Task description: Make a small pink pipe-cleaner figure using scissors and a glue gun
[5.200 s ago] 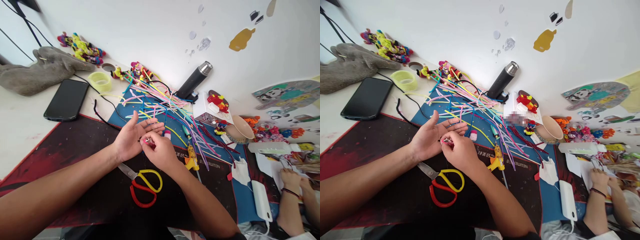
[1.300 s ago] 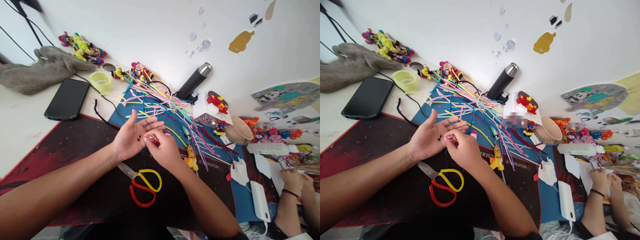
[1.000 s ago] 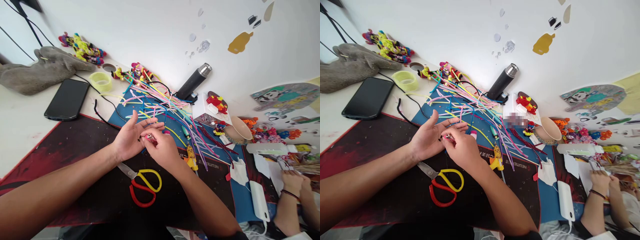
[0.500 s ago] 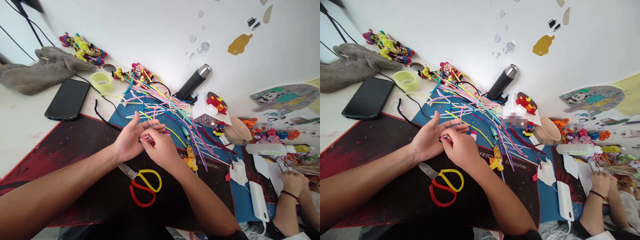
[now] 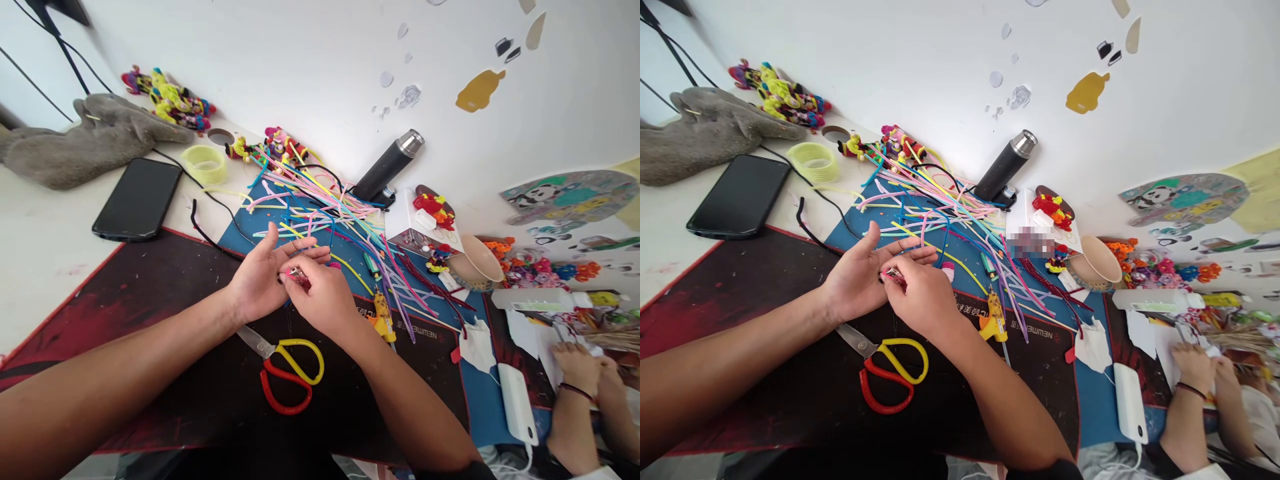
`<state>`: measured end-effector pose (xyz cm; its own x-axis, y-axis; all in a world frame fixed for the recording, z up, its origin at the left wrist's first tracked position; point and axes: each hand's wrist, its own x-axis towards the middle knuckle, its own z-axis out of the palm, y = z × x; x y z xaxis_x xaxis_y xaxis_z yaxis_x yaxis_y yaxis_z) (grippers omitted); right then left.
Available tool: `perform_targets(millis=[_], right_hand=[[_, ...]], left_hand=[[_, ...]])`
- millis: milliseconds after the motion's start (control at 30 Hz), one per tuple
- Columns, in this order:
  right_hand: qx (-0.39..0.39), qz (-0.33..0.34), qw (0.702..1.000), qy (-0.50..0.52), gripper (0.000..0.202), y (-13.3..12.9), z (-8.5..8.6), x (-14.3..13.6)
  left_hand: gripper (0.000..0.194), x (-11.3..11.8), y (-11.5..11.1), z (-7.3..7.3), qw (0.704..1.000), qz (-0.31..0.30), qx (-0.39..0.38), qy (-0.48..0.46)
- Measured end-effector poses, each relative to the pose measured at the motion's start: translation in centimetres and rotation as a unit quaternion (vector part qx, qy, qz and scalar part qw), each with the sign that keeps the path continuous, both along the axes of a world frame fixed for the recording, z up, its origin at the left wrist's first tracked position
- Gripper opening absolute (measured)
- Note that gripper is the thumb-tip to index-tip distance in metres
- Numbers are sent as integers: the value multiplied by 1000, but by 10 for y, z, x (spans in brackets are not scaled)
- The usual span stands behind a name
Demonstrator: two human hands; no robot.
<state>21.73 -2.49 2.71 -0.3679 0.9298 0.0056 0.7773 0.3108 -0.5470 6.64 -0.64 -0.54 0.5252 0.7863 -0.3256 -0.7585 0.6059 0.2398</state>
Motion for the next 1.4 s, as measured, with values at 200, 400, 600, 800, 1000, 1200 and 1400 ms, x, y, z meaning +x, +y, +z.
perform_targets(millis=[200,400,600,800,1000,1200,1400], right_hand=[[1,-1,1000,4,14,0,-2,0],[-6,-4,1000,19,14,0,-3,1],[-15,-1,999,43,13,-1,-2,4],[-15,9,998,62,12,-3,-1,7],[-4,13,998,59,15,-5,-4,8],[0,14,998,68,17,-5,-5,8],[-14,7,996,92,13,-6,-4,9]], left_hand=[[70,0,0,-1,1000,0,-3,1],[67,-1,1,-3,1000,0,-2,-10],[69,-2,2,-1,1000,6,-7,3],[68,-1,3,-3,1000,17,1,-8],[67,0,4,-3,1000,25,9,-4],[71,0,4,0,1000,27,5,2],[70,0,4,0,1000,29,4,10]])
